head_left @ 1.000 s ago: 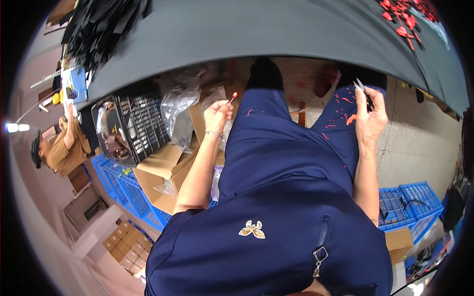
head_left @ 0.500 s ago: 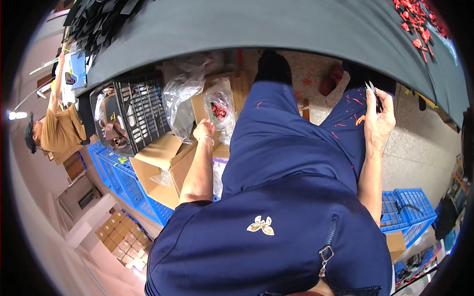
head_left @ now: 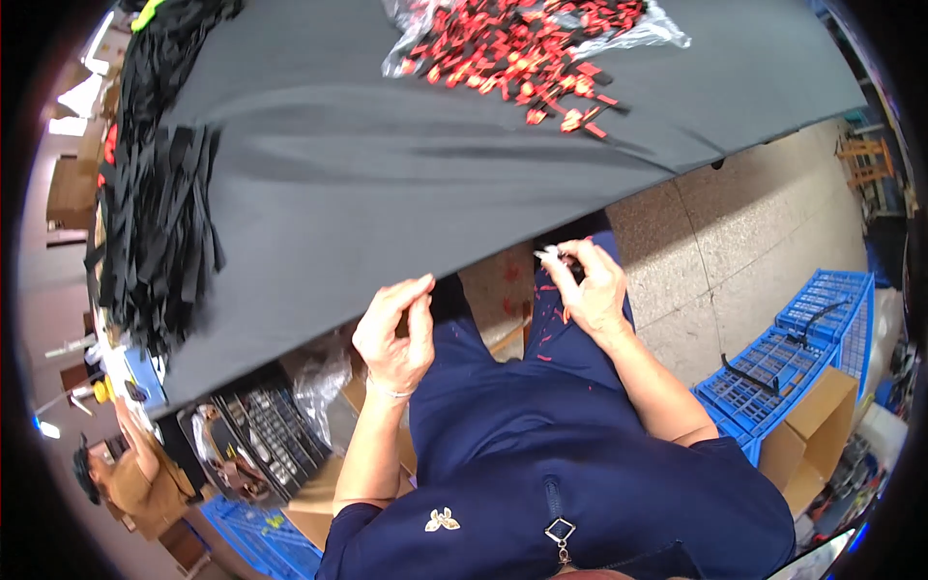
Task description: Assembling small red components onto black fabric straps using small hand tools.
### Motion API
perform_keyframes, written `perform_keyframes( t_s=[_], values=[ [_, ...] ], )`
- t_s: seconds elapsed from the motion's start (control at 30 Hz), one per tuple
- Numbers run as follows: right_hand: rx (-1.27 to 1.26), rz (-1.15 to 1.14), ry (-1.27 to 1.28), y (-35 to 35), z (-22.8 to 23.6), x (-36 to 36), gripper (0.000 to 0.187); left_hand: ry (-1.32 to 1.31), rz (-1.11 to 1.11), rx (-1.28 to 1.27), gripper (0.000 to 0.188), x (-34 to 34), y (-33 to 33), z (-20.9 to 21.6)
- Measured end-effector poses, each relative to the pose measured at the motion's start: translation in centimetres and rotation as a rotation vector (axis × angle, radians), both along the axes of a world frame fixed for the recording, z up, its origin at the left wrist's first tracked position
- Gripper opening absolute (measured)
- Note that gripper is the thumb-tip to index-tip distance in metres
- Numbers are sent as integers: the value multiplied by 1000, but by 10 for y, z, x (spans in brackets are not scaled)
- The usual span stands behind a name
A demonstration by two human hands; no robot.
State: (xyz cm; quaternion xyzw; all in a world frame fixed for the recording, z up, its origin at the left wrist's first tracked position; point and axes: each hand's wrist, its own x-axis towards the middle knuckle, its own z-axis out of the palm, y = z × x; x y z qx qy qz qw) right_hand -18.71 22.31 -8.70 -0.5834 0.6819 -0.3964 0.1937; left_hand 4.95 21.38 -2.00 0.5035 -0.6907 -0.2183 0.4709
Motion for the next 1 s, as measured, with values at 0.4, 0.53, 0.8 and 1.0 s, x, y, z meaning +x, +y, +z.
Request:
perform_keyframes(
  t_s=[0.4, 0.53, 0.8, 1.0],
  values=[
    [-46, 22, -3, 0, 10, -15, 26, -113, -129, -31, 15, -134, -156, 17],
    [-65, 27, -26, 1, 10, -20, 25, -324, -58, -62, 23, -141, -165, 8],
    [-81, 45, -47, 1, 8, -22, 25, -287, -29, 208, 11, -132, -175, 10],
    [-92, 46, -64, 1, 8, -21, 25, -156, -66, 472, 16, -119, -187, 15]
  ],
)
